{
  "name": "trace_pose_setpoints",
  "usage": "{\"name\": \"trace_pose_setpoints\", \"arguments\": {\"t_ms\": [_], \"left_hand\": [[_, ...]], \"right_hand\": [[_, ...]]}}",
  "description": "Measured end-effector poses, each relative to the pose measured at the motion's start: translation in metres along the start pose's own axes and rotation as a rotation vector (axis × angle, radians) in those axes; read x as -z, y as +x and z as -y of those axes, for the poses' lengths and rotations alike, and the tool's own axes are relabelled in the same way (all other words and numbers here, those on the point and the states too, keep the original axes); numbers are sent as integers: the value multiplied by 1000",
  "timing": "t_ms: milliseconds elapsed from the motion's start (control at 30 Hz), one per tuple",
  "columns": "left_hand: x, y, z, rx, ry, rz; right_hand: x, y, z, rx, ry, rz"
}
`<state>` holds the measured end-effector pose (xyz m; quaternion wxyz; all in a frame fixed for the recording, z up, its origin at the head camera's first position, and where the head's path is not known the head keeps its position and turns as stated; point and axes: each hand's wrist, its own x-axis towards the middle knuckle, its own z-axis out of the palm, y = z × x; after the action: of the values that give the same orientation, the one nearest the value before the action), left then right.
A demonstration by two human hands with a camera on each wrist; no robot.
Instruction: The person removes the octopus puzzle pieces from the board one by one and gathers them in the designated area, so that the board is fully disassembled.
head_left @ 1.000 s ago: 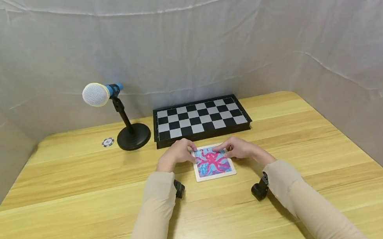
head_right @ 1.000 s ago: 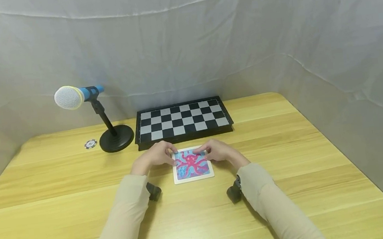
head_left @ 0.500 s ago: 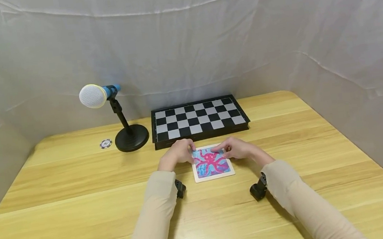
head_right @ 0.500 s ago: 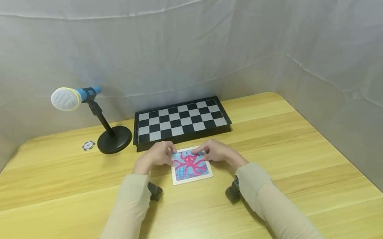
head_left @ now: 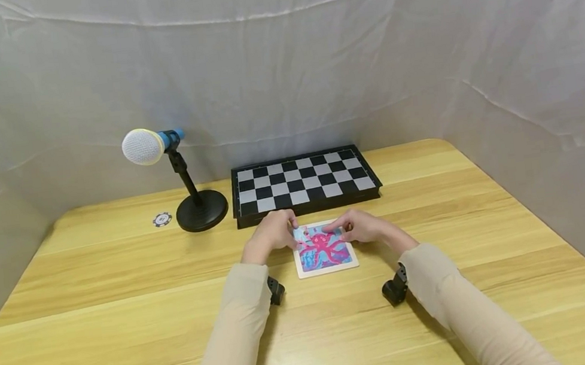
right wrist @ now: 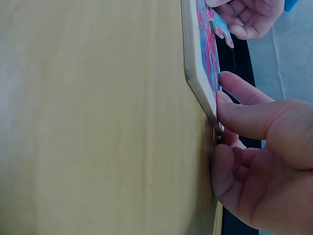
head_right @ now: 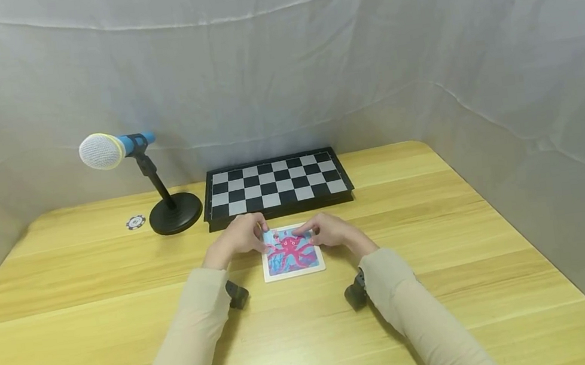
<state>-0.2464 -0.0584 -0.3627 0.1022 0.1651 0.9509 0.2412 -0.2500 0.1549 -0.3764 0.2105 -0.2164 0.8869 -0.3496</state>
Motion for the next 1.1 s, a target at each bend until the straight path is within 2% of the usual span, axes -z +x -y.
{"name": "trace_pose_setpoints", "arguments": {"t_ms": [167, 433, 667, 833, 1000, 1100], "left_hand": [[-2, 0, 1, -25, 6, -21], [0, -1, 1, -2, -45, -44], [1, -1, 3, -34, -104, -82], [1, -1, 4, -24, -214, -96], [0, -1, 5, 6, -404, -78], [0, -2, 6, 20, -474, -85]], "right_hand": [[0, 2, -2, 17, 0, 0], [2, 1, -6, 69, 19, 25], [0, 0, -1, 22, -11, -3], [0, 1, 0, -5, -21, -13], [0, 0, 1, 3, -47, -17], [-1, -1, 2, -2, -65, -16]]}}
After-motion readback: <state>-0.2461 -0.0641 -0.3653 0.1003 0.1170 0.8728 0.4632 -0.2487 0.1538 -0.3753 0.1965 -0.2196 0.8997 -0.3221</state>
